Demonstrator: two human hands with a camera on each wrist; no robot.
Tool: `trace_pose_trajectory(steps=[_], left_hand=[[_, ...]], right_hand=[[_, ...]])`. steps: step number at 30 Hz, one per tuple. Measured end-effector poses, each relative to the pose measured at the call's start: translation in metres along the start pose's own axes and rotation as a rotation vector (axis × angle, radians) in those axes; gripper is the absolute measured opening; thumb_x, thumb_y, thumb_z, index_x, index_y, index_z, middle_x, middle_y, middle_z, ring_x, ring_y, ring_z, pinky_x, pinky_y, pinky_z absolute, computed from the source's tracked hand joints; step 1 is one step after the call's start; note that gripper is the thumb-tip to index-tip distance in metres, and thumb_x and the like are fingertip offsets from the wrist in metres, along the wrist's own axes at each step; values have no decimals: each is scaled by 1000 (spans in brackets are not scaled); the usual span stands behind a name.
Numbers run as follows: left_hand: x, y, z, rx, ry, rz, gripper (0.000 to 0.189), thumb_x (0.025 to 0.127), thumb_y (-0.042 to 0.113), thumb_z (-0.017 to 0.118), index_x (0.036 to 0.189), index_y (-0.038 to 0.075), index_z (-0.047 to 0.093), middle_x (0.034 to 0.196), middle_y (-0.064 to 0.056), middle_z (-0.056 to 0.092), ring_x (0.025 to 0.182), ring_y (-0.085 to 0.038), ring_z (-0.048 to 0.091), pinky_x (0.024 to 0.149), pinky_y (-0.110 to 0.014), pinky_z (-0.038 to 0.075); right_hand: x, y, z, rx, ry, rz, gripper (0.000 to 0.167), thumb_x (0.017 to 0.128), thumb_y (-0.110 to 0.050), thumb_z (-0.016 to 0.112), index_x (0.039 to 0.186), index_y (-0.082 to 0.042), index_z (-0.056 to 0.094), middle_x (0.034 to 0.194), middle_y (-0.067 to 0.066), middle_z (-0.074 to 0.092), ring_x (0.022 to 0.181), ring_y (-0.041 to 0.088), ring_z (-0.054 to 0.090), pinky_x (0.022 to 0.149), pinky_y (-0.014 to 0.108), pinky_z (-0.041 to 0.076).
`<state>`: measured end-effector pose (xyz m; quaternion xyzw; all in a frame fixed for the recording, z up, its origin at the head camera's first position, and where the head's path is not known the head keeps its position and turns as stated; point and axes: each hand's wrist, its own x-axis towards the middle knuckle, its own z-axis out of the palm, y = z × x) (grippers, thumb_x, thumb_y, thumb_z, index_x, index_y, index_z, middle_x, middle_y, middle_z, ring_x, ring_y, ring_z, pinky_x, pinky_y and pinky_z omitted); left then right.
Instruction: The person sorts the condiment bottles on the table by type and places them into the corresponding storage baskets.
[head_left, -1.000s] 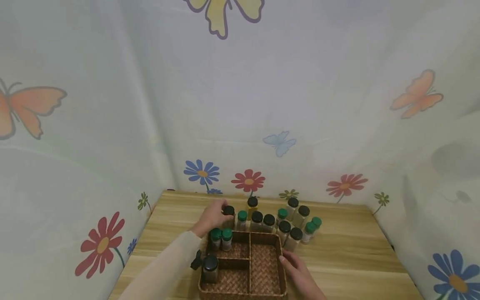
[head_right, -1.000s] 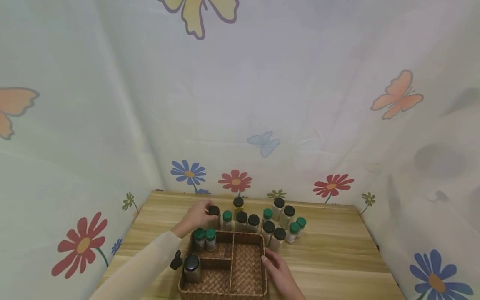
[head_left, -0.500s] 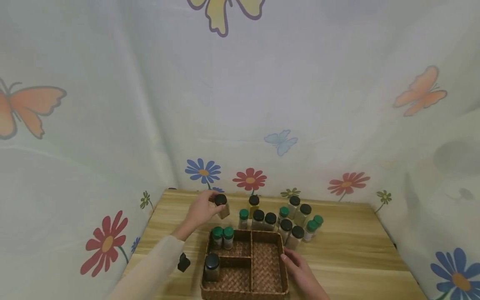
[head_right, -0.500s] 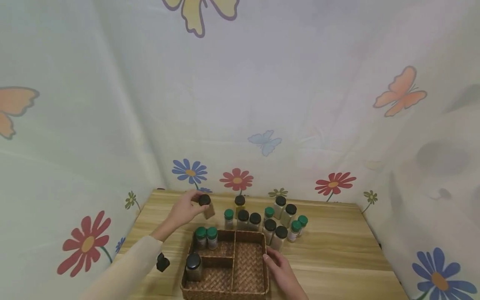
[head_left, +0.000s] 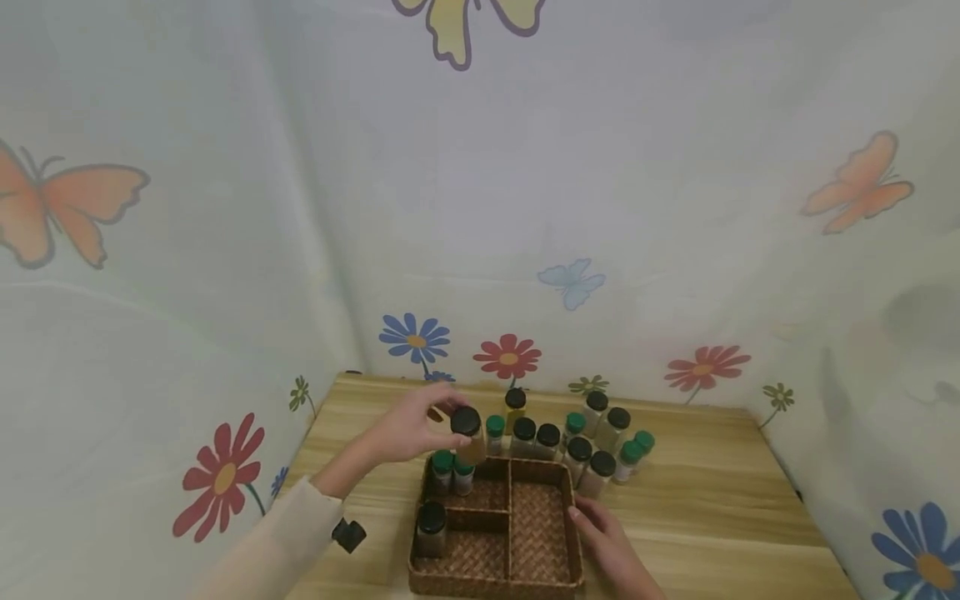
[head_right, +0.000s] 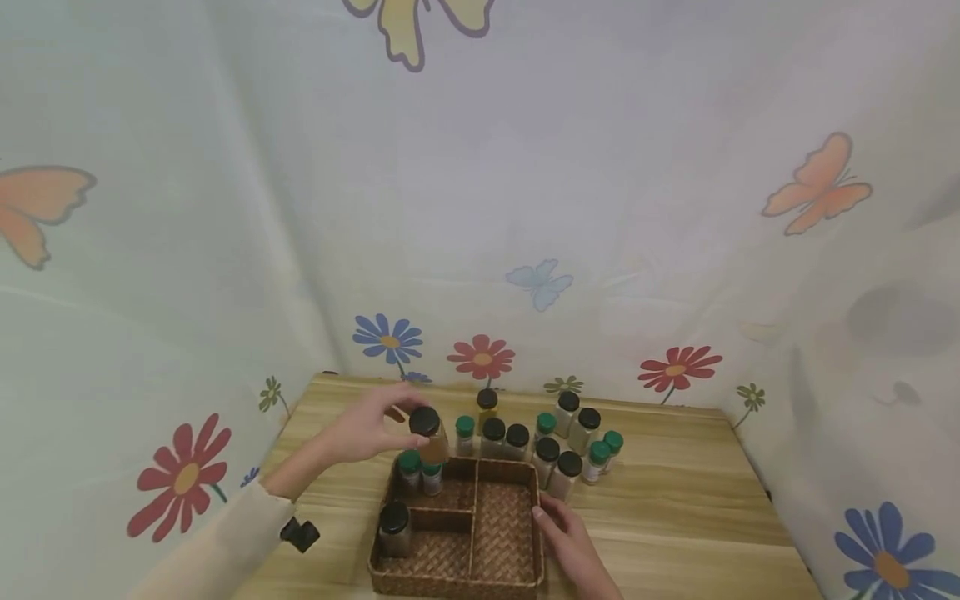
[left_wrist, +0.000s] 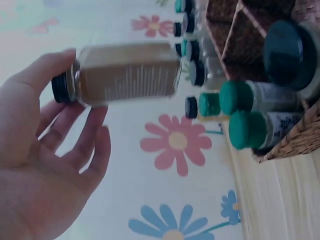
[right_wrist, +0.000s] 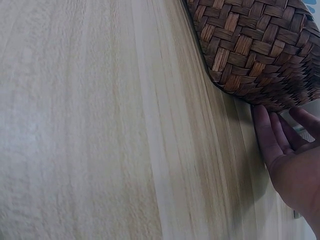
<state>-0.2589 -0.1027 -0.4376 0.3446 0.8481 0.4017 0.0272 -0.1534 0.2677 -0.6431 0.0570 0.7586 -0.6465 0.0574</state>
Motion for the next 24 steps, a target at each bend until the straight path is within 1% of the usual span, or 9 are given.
trace_pose_trajectory(steps=[4,6,8,14,18,21,24], left_hand=[[-10,13,10,17,-115,72,44,91,45,84,129,28,71,114,18,66,105,-5,65,91,-38,60],[-15,18,15,16,-161,88,43,92,42,84,129,27,70,113,18,67,104,-5,65,90,-35,59],[-20,20,20,15,-196,95,40,92,41,85,127,29,69,112,17,66,104,-5,65,90,-32,58],[-34,14,35,39,-269,93,40,92,45,84,127,30,71,110,16,64,99,-5,60,86,-28,55],[-43,7,45,2,-316,75,41,93,42,83,129,26,71,112,13,64,97,-7,62,83,-28,58],[-48,1,55,-17,-324,61,42,93,42,83,130,25,70,113,13,64,97,-6,63,83,-26,59],[-53,-7,66,5,-317,64,42,93,43,83,129,27,70,114,15,63,98,-3,63,85,-25,59]], right_hand=[[1,-1,1,-27,-5,12,61,107,-40,63,147,6,54,148,27,56,136,43,54,109,57,51],[1,-2,1,-41,-6,15,62,107,-42,63,147,5,55,148,26,57,137,43,53,110,57,49],[1,-3,1,-50,-3,10,62,107,-42,63,146,5,56,147,26,58,136,42,54,111,57,48],[0,-5,2,-61,3,-1,60,108,-41,62,146,5,56,147,25,58,137,43,53,114,60,44],[-1,-4,2,-64,7,-10,59,108,-39,62,146,7,55,147,27,58,136,44,54,114,61,44],[0,-3,0,-66,6,-14,58,109,-38,61,146,7,55,147,27,58,136,44,54,113,61,44],[0,-1,-1,-70,2,-11,59,109,-39,61,146,6,56,147,26,58,137,43,53,115,62,43]])
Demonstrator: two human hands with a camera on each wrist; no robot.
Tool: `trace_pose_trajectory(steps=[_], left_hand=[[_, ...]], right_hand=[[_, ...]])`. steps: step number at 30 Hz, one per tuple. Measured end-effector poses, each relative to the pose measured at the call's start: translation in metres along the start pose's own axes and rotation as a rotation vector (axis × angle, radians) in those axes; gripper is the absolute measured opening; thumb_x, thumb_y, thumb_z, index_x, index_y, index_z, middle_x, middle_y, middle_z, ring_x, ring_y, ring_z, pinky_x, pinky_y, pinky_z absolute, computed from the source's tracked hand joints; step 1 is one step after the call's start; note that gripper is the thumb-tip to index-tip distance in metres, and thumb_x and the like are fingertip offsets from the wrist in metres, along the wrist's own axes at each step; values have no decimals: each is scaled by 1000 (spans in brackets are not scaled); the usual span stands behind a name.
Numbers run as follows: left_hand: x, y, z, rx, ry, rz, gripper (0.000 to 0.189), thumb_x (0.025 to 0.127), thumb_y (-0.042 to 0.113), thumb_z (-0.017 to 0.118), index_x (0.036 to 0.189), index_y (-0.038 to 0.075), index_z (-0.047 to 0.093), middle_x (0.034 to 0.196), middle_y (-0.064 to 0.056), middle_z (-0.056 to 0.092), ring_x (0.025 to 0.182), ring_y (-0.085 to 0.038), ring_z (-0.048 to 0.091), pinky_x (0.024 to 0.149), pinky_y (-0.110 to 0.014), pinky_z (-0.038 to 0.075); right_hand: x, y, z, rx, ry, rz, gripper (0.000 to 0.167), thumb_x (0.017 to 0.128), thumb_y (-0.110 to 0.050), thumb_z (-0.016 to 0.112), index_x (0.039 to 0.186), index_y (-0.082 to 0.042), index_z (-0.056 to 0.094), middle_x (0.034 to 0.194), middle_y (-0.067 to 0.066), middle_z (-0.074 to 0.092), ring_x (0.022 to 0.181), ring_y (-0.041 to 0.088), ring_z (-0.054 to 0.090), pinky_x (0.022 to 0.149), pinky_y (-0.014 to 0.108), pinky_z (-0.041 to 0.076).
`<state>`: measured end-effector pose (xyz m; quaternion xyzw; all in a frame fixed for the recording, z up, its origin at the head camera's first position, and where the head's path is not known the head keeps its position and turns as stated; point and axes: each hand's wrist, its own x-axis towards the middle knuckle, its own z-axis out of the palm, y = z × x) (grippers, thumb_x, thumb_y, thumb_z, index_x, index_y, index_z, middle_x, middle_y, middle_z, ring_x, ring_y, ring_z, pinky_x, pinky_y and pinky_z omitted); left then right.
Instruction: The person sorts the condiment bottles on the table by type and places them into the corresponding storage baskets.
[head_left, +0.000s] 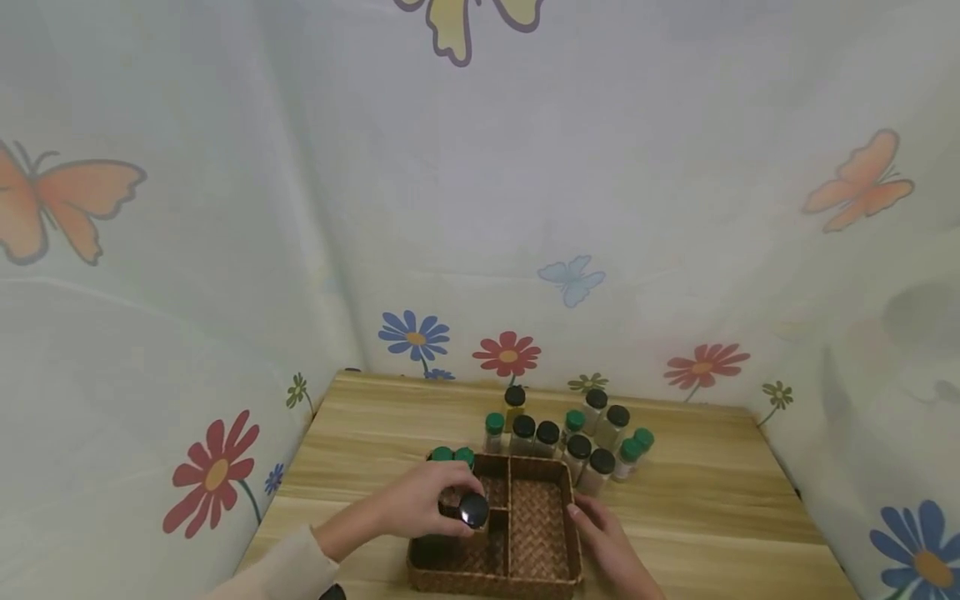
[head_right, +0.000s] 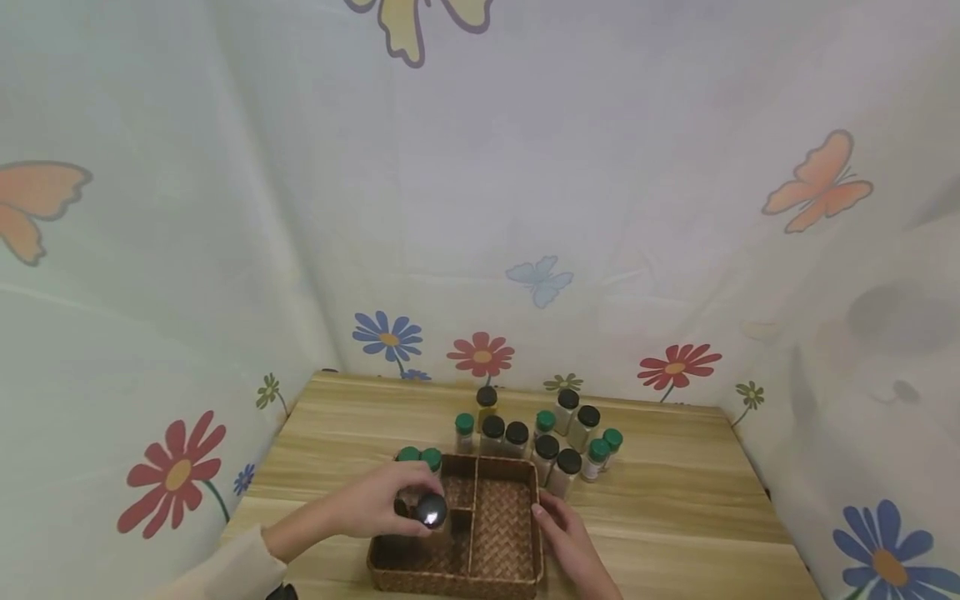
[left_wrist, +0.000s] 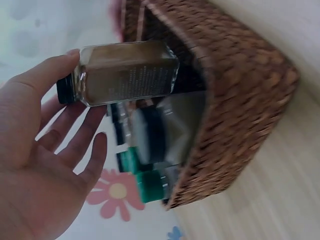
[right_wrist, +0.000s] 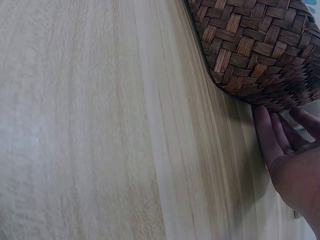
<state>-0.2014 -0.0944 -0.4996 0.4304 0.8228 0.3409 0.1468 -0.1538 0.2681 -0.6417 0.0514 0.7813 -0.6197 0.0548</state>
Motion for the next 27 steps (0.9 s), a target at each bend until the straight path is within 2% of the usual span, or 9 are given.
trace_pose_trajectory(steps=[6,12,18,23,27], left_hand=[[-5,-12,19,86,-37,-7,44,94,44,82,132,26,69,118,16,63,98,1,61,81,-22,56],[-10,-19,29,85,-36,-2,44,95,41,82,132,22,70,119,15,63,100,-2,63,80,-22,56],[-8,-27,31,96,-3,-19,43,94,38,83,132,21,70,120,16,63,107,-3,62,88,-27,57],[-6,-33,30,116,0,-61,42,94,39,83,132,25,70,121,17,63,109,-3,62,90,-30,58],[-8,-37,32,95,-3,-100,44,94,41,83,133,26,70,123,17,63,110,-3,62,90,-30,58]], right_hand=[[3,2,0,-6,0,9,60,107,-42,62,146,4,57,147,24,59,138,42,52,117,61,40],[3,3,0,-12,5,-3,60,108,-42,60,145,6,56,146,25,59,136,42,54,115,59,41],[3,2,1,1,2,2,60,108,-41,61,146,5,56,146,23,60,136,41,55,116,60,41],[1,0,1,-3,9,-18,55,108,-38,61,144,4,59,144,22,62,135,39,55,115,56,42],[0,-1,2,-11,10,-31,54,108,-36,62,143,5,59,144,23,61,136,40,55,115,58,42]])
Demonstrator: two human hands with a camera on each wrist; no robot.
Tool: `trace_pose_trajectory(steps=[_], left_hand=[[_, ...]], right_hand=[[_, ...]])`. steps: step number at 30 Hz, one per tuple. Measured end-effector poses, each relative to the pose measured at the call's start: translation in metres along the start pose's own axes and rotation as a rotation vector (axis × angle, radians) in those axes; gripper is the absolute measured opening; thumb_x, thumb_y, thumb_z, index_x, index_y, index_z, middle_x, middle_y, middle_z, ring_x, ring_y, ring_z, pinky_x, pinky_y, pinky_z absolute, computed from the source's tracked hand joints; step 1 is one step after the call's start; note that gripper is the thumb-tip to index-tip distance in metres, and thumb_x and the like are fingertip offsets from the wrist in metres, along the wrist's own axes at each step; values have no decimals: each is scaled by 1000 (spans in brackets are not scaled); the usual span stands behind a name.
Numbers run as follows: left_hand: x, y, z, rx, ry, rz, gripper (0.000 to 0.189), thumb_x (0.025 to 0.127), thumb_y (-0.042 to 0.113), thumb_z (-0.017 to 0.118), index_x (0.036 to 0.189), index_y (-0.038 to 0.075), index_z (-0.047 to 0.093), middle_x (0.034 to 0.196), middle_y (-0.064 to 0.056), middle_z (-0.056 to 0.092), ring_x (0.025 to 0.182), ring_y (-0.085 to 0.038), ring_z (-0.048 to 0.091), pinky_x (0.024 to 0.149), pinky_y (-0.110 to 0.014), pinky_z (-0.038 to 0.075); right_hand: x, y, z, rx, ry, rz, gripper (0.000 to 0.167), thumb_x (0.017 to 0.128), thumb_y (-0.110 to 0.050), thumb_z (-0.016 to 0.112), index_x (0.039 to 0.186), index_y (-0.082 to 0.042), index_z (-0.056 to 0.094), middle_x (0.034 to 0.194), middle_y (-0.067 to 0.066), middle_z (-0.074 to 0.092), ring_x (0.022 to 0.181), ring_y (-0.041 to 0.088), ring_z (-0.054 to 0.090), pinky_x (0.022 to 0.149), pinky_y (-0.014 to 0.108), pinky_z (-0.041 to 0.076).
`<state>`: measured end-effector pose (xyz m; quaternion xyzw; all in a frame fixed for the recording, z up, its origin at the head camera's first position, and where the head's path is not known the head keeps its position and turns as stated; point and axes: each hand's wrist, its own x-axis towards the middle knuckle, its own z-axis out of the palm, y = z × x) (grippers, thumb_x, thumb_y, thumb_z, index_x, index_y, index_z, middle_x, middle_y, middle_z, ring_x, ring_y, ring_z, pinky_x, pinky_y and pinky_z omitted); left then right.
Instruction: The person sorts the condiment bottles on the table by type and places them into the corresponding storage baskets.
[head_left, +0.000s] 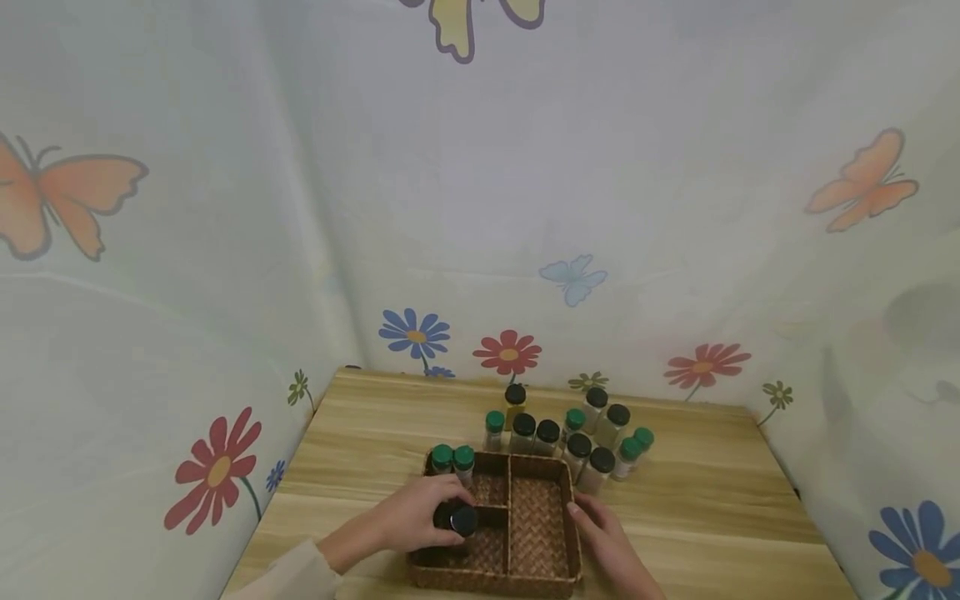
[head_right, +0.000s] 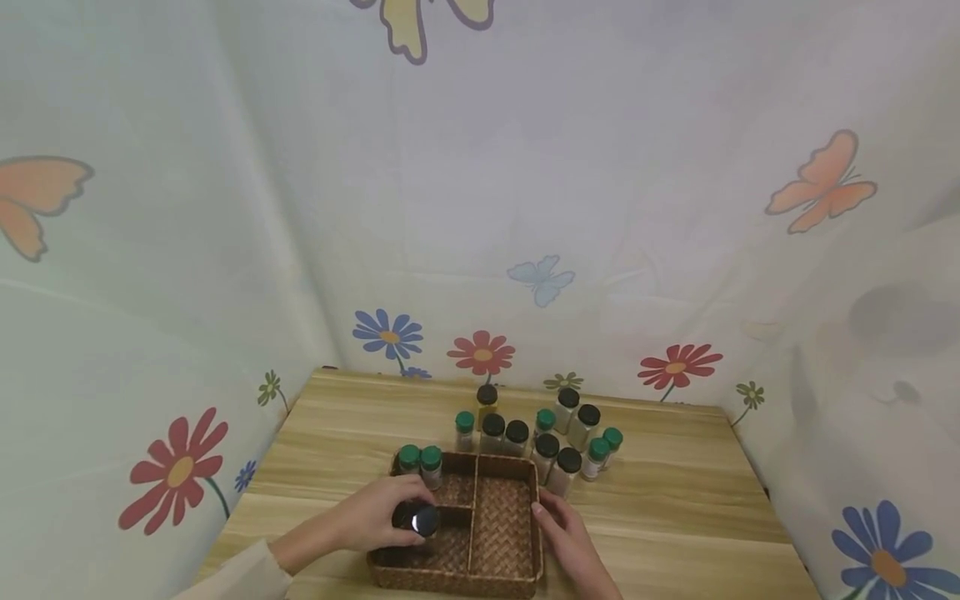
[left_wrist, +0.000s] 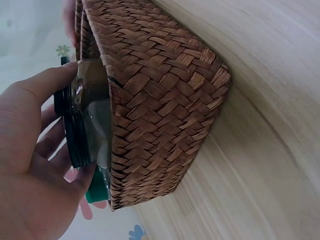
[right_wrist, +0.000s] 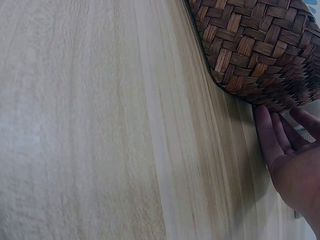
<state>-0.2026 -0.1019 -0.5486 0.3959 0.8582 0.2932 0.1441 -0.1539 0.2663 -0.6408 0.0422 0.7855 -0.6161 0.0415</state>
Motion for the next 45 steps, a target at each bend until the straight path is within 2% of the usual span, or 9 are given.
trace_pose_trajectory(steps=[9,17,27,32,35,38,41,45], left_hand=[[-2,-2,4,-6,-9,-40,43,94,45,82,132,28,69,125,16,63,113,-4,62,91,-30,58],[-2,5,0,19,-32,-74,43,92,37,85,130,23,69,123,13,62,111,-6,62,90,-29,58],[1,6,-4,41,-75,-84,46,92,37,85,132,21,68,124,11,61,114,-8,61,90,-30,58],[2,14,-11,45,-102,-80,50,91,38,86,135,21,67,128,8,60,120,-11,59,95,-33,57],[7,21,-19,43,-109,-59,55,91,41,86,137,20,66,130,7,60,119,-10,59,95,-32,57],[16,28,-29,54,-77,-24,57,93,45,83,141,20,64,132,6,62,117,-9,60,95,-31,57],[30,36,-45,77,-3,4,58,95,45,81,143,19,63,134,4,64,121,-13,62,99,-36,57],[50,44,-68,99,101,-12,59,96,45,79,145,18,61,139,2,65,128,-19,61,107,-43,54]], right_hand=[[0,1,1,6,-1,6,55,110,-37,60,144,6,57,145,25,60,135,41,56,113,57,46],[0,1,1,15,1,14,57,108,-38,62,144,6,57,145,24,60,137,42,54,115,59,43],[0,-1,1,-3,6,6,55,109,-34,61,144,7,57,145,24,60,136,40,55,114,53,41],[-1,0,1,3,5,1,53,109,-33,62,144,7,57,145,24,61,136,40,55,114,52,42],[-1,0,1,9,4,-1,52,109,-32,62,144,7,58,144,24,61,135,39,56,113,51,43],[-1,-1,1,4,6,-1,52,109,-32,62,144,6,58,144,23,62,134,39,57,112,50,44],[-1,-1,1,1,7,8,53,109,-34,62,144,6,58,144,24,61,134,39,57,112,52,45],[-1,-2,0,4,5,26,54,109,-35,61,145,6,58,146,24,60,135,40,56,114,58,45]])
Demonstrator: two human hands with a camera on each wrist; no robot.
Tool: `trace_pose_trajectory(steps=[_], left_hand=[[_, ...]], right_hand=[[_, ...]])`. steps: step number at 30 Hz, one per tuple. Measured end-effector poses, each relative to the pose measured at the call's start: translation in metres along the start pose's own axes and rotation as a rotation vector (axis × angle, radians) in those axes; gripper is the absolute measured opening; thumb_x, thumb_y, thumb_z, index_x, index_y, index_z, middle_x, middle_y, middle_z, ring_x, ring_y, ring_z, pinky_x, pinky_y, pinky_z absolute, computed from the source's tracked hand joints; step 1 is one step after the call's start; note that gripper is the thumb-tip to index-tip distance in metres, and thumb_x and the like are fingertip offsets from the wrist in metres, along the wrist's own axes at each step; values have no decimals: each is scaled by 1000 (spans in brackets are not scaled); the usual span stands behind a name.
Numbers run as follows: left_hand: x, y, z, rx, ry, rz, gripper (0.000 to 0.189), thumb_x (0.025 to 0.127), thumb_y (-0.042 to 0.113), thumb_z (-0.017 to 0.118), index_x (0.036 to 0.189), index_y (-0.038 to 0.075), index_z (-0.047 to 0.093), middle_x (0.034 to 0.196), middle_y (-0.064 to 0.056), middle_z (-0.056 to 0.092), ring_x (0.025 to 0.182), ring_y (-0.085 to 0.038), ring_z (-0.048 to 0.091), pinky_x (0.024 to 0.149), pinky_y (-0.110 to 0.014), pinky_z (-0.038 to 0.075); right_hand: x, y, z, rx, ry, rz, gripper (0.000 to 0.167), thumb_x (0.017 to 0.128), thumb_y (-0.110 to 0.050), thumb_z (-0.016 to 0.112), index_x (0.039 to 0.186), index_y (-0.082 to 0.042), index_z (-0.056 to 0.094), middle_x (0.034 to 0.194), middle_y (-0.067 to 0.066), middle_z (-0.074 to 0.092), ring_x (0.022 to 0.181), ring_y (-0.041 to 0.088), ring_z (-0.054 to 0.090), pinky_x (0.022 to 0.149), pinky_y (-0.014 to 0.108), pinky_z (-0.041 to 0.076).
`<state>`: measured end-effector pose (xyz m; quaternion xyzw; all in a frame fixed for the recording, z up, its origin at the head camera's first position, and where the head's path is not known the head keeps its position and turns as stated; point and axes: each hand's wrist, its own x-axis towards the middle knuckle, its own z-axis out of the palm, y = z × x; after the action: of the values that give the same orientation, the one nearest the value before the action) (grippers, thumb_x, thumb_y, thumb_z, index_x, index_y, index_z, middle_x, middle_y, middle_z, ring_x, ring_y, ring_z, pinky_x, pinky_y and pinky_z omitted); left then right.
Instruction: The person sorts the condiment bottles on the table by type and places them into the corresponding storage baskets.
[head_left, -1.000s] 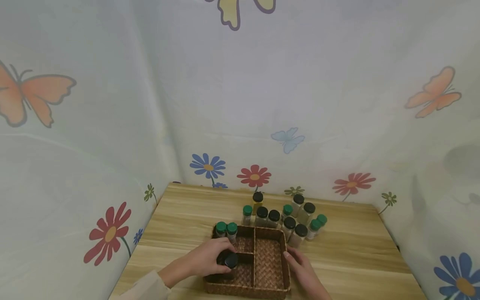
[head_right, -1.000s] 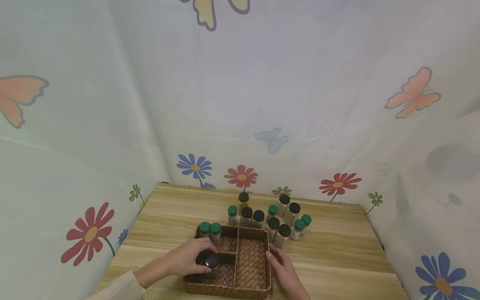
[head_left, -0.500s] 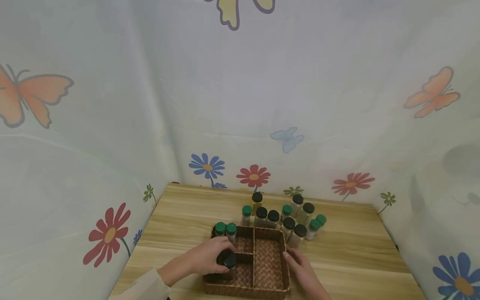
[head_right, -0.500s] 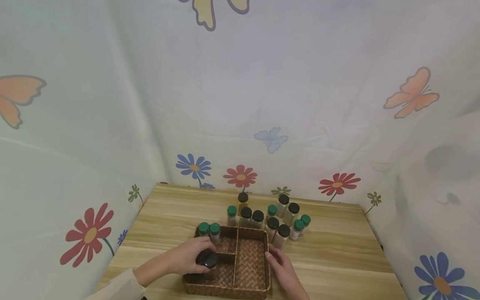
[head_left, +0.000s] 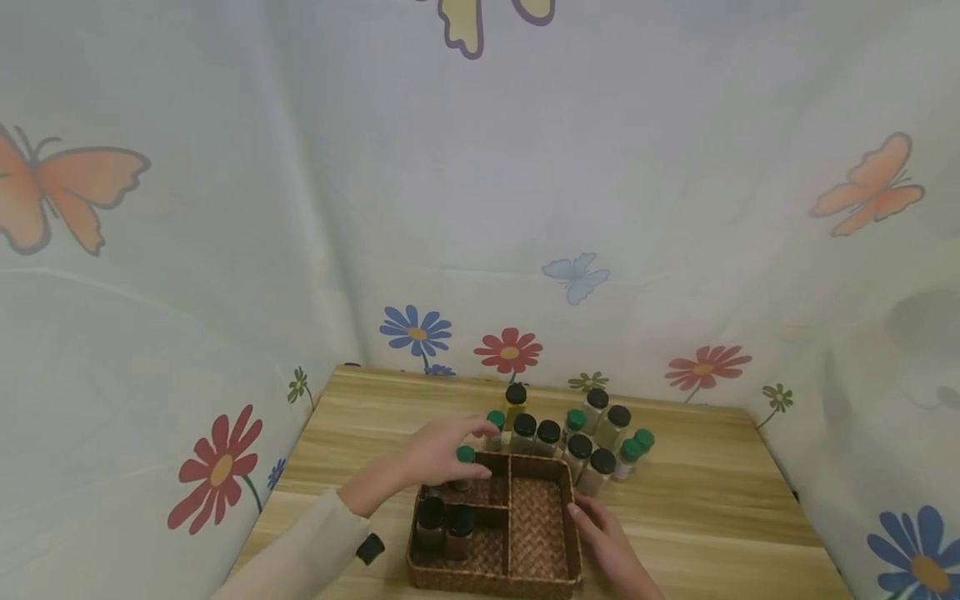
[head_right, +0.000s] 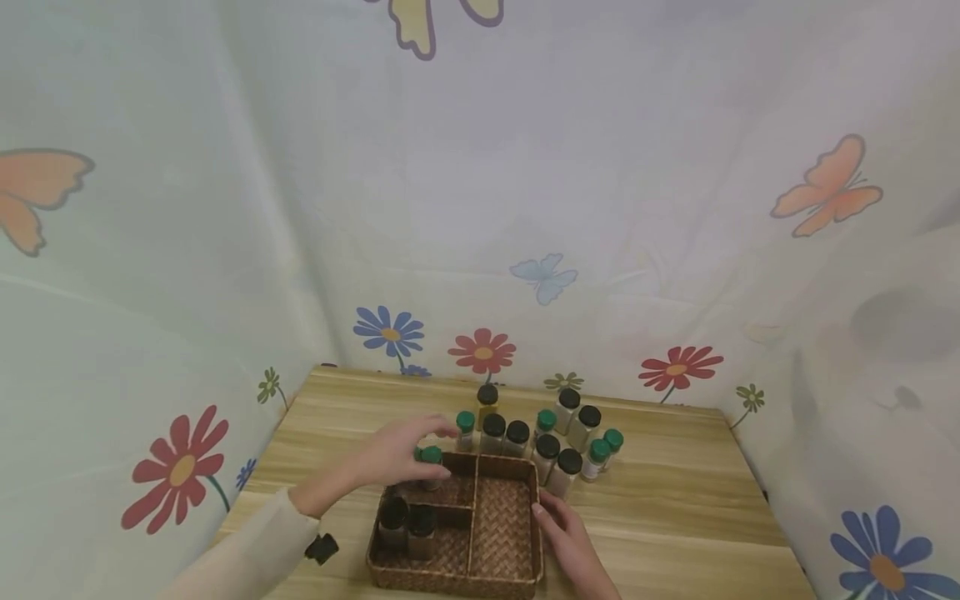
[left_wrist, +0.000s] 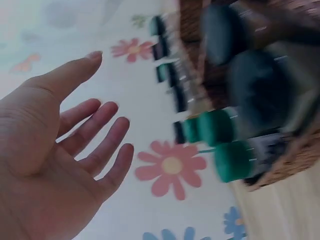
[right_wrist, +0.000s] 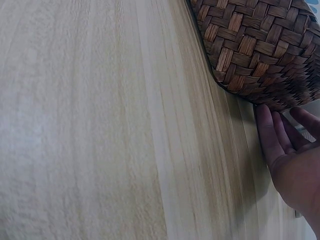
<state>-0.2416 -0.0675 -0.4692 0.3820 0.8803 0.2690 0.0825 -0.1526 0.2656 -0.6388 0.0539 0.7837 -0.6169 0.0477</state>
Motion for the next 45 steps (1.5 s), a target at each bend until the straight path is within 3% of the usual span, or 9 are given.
trace_pose_trajectory(steps=[5,13,19,24,30,34,37,45], left_hand=[[28,2,-14,-18,86,-3,60,98,45,78,147,16,59,141,1,64,129,-19,60,110,-44,52],[63,-1,-11,-124,196,8,62,96,37,81,150,18,58,146,1,62,136,-24,57,114,-48,49],[87,-10,-11,-111,265,-40,65,98,33,80,156,19,52,159,-3,51,145,-28,50,116,-51,46],[103,-19,-10,-142,301,-105,67,98,26,80,157,15,50,158,-9,52,145,-34,48,117,-55,44],[119,-33,2,-184,289,-194,71,98,25,80,160,17,48,161,-8,48,147,-33,46,116,-53,46],[126,-44,14,-184,223,-235,78,97,22,82,163,15,42,166,-11,42,150,-35,43,117,-55,44],[129,-50,22,-144,173,-236,78,96,20,82,162,11,42,166,-14,41,150,-37,41,118,-57,43],[134,-51,30,-77,127,-183,71,97,18,80,159,6,46,161,-18,46,147,-38,45,119,-55,41]], right_hand=[[0,1,-1,8,-4,7,55,109,-34,61,145,7,56,146,26,59,135,41,57,115,60,43],[0,9,-1,3,-27,60,63,110,-39,58,148,10,51,149,31,55,137,45,54,114,63,43],[0,6,-1,14,-19,45,61,109,-38,59,148,9,53,149,30,55,136,45,55,112,62,46],[0,2,0,16,-31,24,60,110,-36,59,147,10,53,148,30,56,135,44,56,111,61,47],[3,3,-1,4,-33,31,62,110,-38,59,148,10,52,147,30,57,134,45,56,112,63,45],[6,3,-1,-8,-41,44,63,110,-40,58,148,10,52,148,30,56,136,45,55,114,64,43],[6,3,0,-11,-55,42,63,110,-41,57,148,10,52,148,30,56,135,45,55,113,64,43],[4,6,-3,10,-47,17,63,110,-39,58,148,10,52,147,30,57,132,43,59,112,61,47]])
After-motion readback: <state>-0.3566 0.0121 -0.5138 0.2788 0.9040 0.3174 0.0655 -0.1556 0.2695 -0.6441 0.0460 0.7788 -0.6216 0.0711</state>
